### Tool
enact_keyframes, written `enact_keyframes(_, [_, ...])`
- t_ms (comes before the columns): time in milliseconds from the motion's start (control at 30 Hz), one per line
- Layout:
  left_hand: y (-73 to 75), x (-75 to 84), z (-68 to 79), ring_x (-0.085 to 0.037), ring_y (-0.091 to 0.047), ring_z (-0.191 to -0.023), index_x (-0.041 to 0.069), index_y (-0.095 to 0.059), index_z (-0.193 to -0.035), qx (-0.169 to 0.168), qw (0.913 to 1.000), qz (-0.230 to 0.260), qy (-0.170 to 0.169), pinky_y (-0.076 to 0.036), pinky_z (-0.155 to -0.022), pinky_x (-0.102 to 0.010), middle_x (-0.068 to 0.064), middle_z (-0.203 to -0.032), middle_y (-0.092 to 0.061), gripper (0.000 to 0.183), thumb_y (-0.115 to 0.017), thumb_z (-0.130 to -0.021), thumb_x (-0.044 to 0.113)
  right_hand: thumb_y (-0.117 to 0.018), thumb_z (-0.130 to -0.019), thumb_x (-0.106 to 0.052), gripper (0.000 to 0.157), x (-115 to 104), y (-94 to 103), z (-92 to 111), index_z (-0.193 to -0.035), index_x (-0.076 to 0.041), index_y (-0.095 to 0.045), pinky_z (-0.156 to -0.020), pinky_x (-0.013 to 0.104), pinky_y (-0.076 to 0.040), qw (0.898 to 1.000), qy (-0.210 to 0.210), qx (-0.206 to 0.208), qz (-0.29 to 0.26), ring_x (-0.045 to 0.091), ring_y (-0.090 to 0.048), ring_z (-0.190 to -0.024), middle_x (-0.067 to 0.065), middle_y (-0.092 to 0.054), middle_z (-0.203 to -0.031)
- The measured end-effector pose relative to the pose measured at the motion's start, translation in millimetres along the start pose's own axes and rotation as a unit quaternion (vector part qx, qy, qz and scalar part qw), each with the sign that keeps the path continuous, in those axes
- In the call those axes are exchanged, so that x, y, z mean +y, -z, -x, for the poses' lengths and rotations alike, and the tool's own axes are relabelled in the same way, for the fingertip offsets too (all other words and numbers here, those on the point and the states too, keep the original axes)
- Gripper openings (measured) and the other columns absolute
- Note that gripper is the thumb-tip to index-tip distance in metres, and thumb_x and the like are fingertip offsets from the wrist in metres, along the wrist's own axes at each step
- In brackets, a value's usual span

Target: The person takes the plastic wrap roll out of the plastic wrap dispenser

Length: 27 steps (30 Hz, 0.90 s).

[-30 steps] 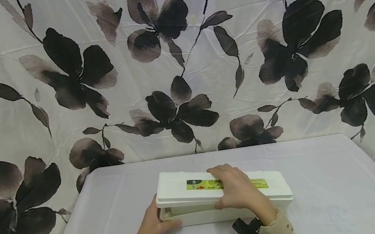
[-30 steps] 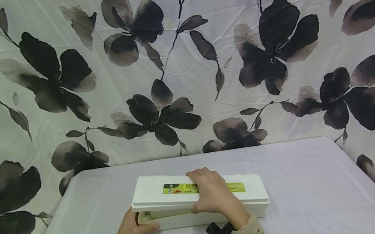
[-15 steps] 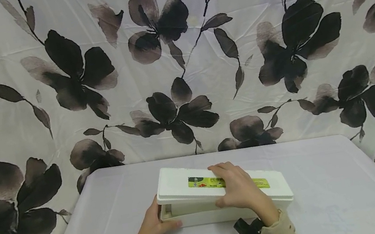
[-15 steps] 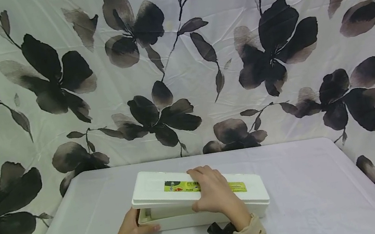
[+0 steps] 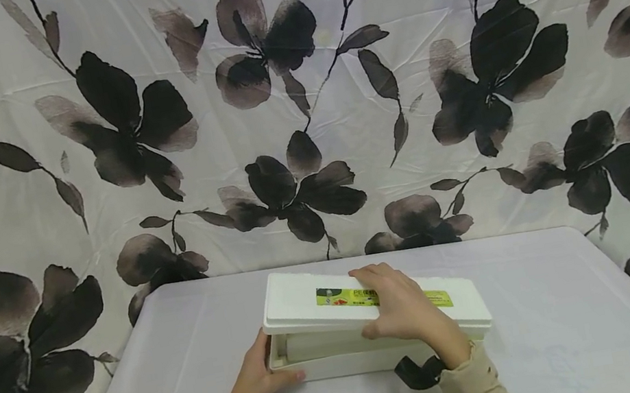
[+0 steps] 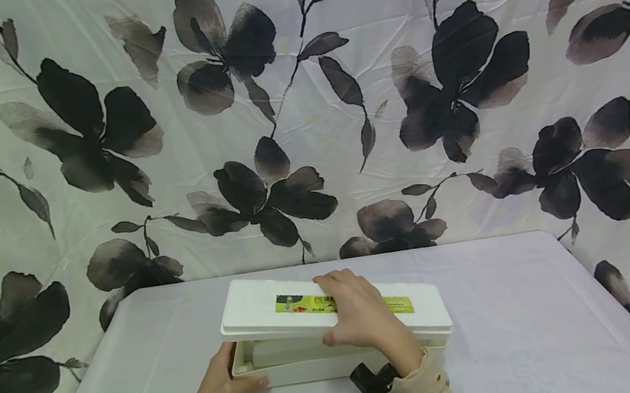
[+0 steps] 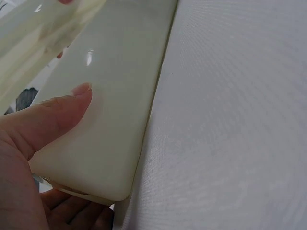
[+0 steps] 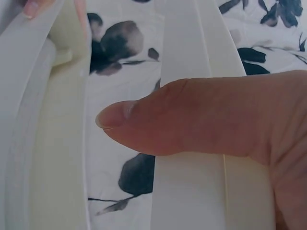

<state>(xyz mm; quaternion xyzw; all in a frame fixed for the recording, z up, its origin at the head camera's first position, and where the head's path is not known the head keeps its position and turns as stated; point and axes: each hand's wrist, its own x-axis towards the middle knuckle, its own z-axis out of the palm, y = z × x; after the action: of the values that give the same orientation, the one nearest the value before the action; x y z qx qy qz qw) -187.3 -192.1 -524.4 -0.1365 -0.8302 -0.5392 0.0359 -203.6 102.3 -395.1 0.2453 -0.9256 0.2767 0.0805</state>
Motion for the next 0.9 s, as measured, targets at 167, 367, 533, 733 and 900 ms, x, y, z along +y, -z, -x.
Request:
enact_keyframes(167, [-1.1, -1.7, 0.6, -0.029, -0.050, -0.131, 0.019, -0.032, -0.152, 0.000, 1.0000, -0.004, 0.004, -0.031, -0.109, -0.058, -0.008, -0.145, -0.052, 0.105, -0.091, -0.065, 0.024, -0.086, -0.051, -0.022, 0.088, -1.1, 3.3, 0.6, -0.134, -0.010, -0.060, -0.094, 0.048, -0.046, 1.000, 0.008, 0.004, 0.015, 0.024, -0.055, -0.117, 0.004, -0.062, -0.127])
enact_keyframes(367, [0.2, 0.4, 1.2, -0.029, -0.053, -0.127, 0.016, -0.038, -0.148, 0.002, 0.9999, 0.005, 0.016, -0.033, -0.108, -0.059, -0.008, -0.139, -0.057, 0.100, -0.090, -0.063, 0.024, -0.086, -0.051, -0.022, 0.089, -2.2, 9.9, 3.3, -0.135, -0.007, -0.059, -0.097, 0.048, -0.045, 1.000, 0.008, 0.012, 0.025, 0.025, -0.054, -0.120, 0.006, -0.061, -0.130])
enact_keyframes(533, [1.0, 0.8, 0.6, -0.026, -0.054, -0.124, 0.016, -0.040, -0.146, 0.000, 0.9999, 0.007, 0.014, -0.035, -0.106, -0.058, -0.005, -0.136, -0.058, 0.096, -0.090, -0.063, 0.024, -0.087, -0.050, -0.021, 0.092, -2.7, 15.6, 7.4, -0.136, -0.004, -0.058, -0.098, 0.047, -0.044, 0.999, 0.006, 0.027, 0.037, 0.026, -0.054, -0.122, 0.008, -0.060, -0.132])
enact_keyframes(733, [1.2, 0.3, -0.6, -0.025, -0.056, -0.121, 0.018, -0.041, -0.145, 0.003, 0.9999, 0.005, 0.010, -0.036, -0.105, -0.057, -0.003, -0.133, -0.060, 0.096, -0.089, -0.063, 0.025, -0.087, -0.051, -0.022, 0.094, -4.1, 22.0, 12.5, -0.137, -0.002, -0.056, -0.100, 0.049, -0.043, 0.998, 0.007, 0.032, 0.054, 0.028, -0.052, -0.125, 0.009, -0.059, -0.134])
enact_keyframes(900, [1.4, -1.6, -0.9, -0.025, -0.056, -0.121, 0.018, -0.041, -0.145, 0.000, 0.9999, 0.010, 0.006, -0.035, -0.106, -0.057, -0.003, -0.132, -0.061, 0.095, -0.089, -0.063, 0.024, -0.087, -0.050, -0.022, 0.093, -3.1, 27.2, 18.5, -0.136, -0.002, -0.057, -0.100, 0.049, -0.043, 0.996, 0.013, 0.045, 0.069, 0.029, -0.052, -0.125, 0.010, -0.059, -0.133])
